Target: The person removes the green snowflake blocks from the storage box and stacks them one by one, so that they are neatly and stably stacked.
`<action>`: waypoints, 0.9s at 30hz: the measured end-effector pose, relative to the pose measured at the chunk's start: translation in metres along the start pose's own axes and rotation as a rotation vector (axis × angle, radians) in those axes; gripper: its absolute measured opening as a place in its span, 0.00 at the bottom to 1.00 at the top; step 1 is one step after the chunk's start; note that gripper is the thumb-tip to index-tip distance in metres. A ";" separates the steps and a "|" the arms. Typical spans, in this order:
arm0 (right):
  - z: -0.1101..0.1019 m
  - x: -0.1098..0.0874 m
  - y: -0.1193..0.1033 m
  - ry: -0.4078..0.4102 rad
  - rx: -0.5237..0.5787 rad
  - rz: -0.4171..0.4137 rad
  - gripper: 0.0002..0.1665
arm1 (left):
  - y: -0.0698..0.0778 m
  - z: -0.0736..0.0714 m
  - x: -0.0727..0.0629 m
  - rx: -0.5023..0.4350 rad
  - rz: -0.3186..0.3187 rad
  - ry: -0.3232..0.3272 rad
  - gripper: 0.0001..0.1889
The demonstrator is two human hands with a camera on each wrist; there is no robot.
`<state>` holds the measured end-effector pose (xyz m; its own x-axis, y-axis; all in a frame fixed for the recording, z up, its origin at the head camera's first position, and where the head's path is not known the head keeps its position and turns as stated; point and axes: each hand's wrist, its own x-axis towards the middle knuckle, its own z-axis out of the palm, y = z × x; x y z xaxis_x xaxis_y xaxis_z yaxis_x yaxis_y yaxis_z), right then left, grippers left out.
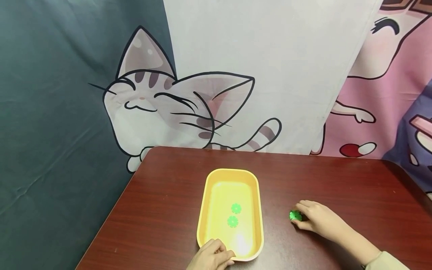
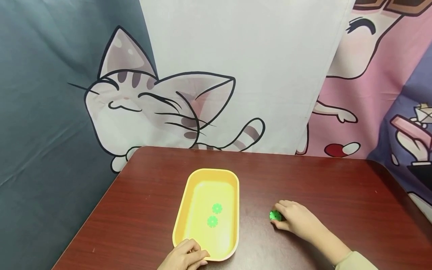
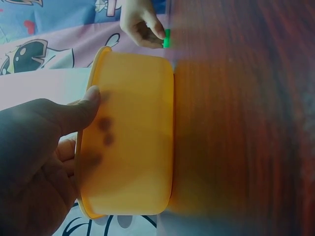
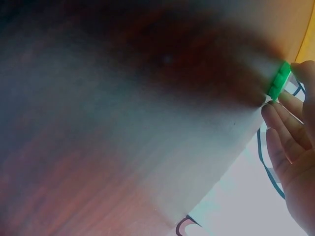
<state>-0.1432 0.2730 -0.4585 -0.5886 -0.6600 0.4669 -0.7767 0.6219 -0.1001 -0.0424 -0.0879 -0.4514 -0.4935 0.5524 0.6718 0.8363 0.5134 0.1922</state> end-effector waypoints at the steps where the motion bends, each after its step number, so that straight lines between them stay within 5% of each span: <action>1: 0.000 0.000 0.000 0.001 0.001 0.000 0.18 | 0.000 0.000 0.000 0.000 0.000 0.001 0.14; 27: -0.008 0.005 -0.003 -0.024 -0.018 0.022 0.18 | 0.002 -0.003 0.001 -0.003 -0.030 -0.031 0.09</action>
<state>-0.1417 0.2713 -0.4492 -0.6108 -0.6557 0.4437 -0.7595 0.6436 -0.0945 -0.0400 -0.0881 -0.4487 -0.5253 0.5572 0.6431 0.8219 0.5279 0.2140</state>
